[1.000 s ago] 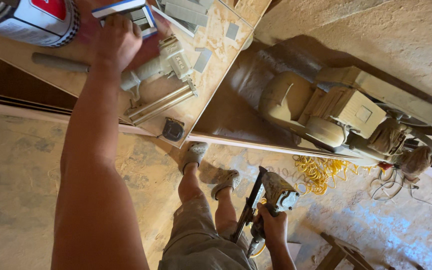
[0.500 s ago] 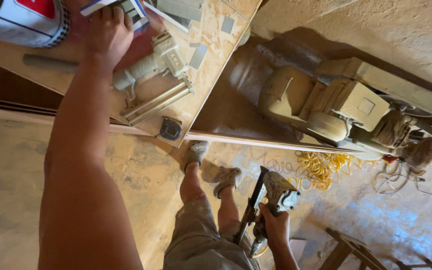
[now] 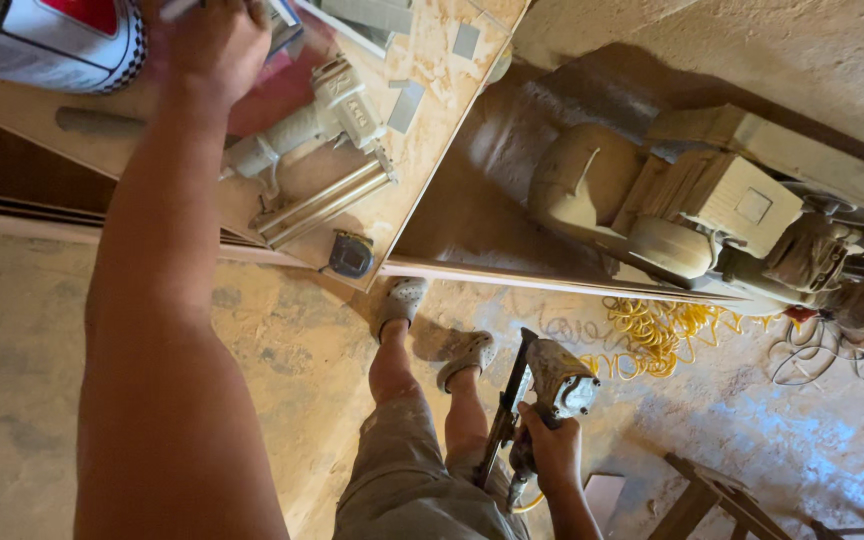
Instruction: The person positions a large plywood panel on a wooden frame on the workshop floor, taps it into place with a hammer, then retrieves a pneumatic nail gun and air hose and nails thin wooden trim strips along the panel's edges, working around the panel and pressing the trim steady with one hand while firing the nailer with the other.
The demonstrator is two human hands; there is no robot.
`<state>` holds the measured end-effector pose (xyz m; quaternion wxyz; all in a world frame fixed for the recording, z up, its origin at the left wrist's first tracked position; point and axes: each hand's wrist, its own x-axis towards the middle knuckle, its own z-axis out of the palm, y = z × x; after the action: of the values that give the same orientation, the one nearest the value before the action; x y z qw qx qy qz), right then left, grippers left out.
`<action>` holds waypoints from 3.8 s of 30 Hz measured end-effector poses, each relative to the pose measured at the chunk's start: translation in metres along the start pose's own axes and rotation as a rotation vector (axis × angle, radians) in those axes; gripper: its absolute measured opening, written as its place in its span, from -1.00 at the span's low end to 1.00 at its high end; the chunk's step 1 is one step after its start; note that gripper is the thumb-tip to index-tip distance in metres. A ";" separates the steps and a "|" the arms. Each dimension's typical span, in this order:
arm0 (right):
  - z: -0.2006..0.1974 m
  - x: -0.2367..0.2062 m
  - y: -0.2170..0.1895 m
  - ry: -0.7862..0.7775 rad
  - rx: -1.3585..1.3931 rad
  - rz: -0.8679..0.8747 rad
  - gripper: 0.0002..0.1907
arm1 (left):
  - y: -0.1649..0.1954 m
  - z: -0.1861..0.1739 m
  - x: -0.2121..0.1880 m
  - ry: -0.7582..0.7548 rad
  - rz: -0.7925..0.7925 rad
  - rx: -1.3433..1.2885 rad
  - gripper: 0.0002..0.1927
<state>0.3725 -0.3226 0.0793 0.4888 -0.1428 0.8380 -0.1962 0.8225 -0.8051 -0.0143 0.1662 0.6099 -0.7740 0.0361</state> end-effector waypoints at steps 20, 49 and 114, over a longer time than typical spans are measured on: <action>0.003 0.004 -0.005 0.009 -0.058 -0.002 -0.62 | -0.021 -0.010 -0.045 0.022 0.374 0.403 -0.87; 0.011 0.014 0.007 -0.010 -0.044 -0.017 -0.66 | -0.052 -0.009 -0.014 -0.252 -0.228 -0.283 -0.86; -0.101 -0.024 0.098 1.207 1.999 -0.622 -0.71 | 0.828 -0.092 -0.272 -1.517 1.710 -1.271 -0.68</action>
<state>0.2910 -0.2070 0.0964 -0.1546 0.2172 0.3393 -0.9021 0.1053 -0.3182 0.1117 -0.1269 -0.3877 -0.6964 -0.5905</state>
